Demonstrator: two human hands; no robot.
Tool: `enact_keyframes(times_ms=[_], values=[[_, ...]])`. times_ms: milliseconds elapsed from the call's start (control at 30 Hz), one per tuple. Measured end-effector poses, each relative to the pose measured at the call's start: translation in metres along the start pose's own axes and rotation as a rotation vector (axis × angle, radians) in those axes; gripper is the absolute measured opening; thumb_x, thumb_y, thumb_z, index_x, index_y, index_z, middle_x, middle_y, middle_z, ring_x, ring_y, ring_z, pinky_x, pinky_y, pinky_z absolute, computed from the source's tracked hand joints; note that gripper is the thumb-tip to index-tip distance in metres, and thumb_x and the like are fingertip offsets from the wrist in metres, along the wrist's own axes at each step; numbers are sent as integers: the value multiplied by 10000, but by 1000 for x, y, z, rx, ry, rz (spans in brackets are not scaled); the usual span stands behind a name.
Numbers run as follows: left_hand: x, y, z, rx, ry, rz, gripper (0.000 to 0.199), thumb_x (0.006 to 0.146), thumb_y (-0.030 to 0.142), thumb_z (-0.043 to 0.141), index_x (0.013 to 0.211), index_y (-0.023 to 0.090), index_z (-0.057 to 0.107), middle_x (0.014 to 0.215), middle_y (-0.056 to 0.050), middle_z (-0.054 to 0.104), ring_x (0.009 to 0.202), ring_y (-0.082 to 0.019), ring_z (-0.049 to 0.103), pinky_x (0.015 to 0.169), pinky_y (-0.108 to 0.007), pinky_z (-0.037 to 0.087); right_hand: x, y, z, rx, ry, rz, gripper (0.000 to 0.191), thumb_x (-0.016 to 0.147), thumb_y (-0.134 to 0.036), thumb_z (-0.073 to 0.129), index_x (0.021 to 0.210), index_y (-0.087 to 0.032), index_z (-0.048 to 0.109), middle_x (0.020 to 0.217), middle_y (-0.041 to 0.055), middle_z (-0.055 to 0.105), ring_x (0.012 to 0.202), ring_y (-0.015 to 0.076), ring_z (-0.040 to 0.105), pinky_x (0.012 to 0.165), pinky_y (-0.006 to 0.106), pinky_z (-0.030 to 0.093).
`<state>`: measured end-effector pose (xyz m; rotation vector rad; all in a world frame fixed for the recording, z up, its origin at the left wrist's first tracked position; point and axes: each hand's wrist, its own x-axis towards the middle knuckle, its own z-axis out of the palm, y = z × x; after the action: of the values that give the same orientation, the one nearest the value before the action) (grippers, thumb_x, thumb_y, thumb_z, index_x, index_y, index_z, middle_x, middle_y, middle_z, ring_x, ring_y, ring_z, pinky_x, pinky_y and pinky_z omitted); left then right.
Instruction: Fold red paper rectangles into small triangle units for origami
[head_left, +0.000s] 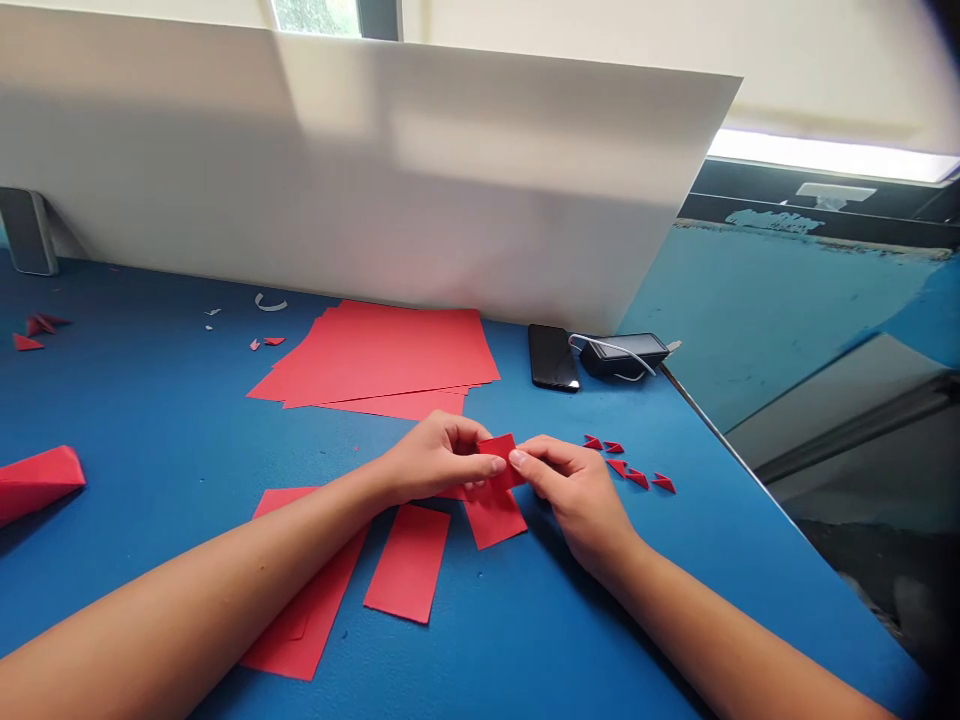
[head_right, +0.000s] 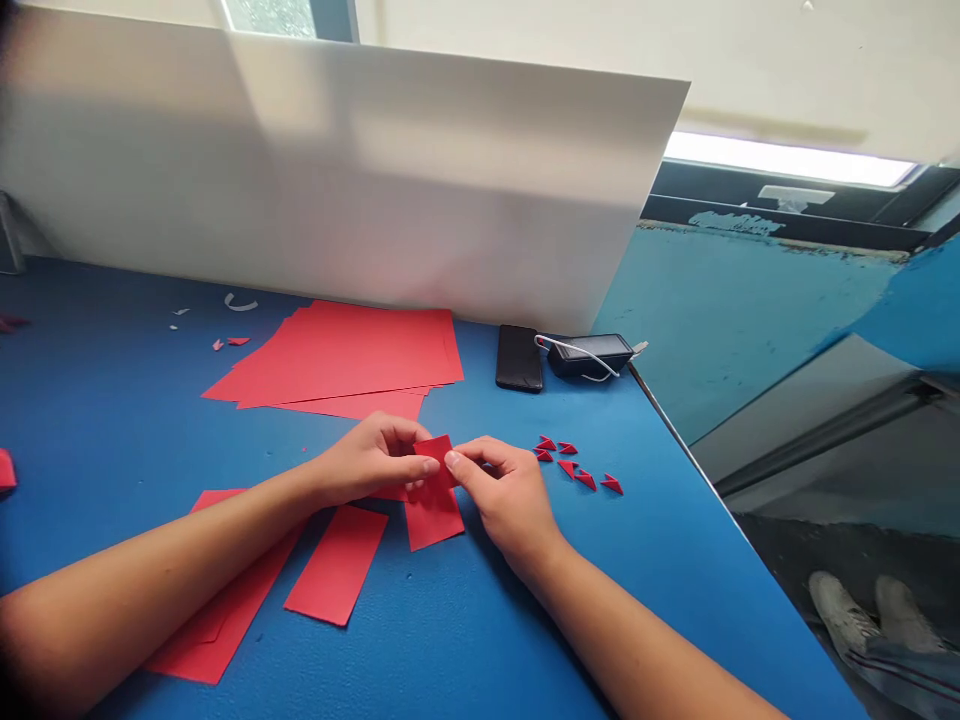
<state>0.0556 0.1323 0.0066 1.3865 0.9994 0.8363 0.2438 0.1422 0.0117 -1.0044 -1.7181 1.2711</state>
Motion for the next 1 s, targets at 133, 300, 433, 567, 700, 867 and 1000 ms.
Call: enact_keyframes(times_ms=[133,300,433,567,700,867,1000], values=[[0,2,4,1,34,-23,262,747,370,681,732,110,654,576,-11,599,546,-120,573,531,-213,434,-1,1,3,23,16,14,217,821,-332,593,750,-160,705,748,45,676,691,169,574,641,268,433],[-2,3,5,18,64,-25,284,732,367,684,616,120,608,538,2,577,498,-100,522,495,-206,395,-2,5,3,-27,-4,51,229,823,-356,601,775,-152,692,717,37,674,653,164,583,617,265,431],[-2,2,5,52,111,-30,307,732,371,679,580,128,565,507,36,505,453,-65,431,432,-183,289,0,5,2,-47,-6,53,250,820,-371,606,741,-146,681,684,25,652,625,147,547,589,251,411],[-1,3,6,68,150,-57,333,727,387,678,560,134,540,466,39,492,419,-55,375,406,-186,232,0,4,1,1,-3,56,263,820,-382,603,730,-144,669,671,21,634,631,145,536,602,252,412],[-1,7,6,17,132,-50,345,736,407,665,554,135,554,445,21,520,396,-58,364,406,-199,241,-1,5,1,15,21,56,265,820,-385,599,714,-150,657,638,6,596,611,135,506,600,249,402],[0,6,4,-69,159,-55,298,723,378,695,588,133,593,439,28,511,390,-58,354,406,-201,245,1,6,2,30,58,64,288,809,-417,603,688,-157,634,606,-10,552,582,125,466,578,247,385],[4,-2,-1,-168,123,-4,274,751,349,683,616,120,619,494,9,565,401,-53,395,429,-198,313,3,5,2,44,97,75,306,794,-445,611,684,-160,633,614,-4,570,587,132,481,586,252,398]])
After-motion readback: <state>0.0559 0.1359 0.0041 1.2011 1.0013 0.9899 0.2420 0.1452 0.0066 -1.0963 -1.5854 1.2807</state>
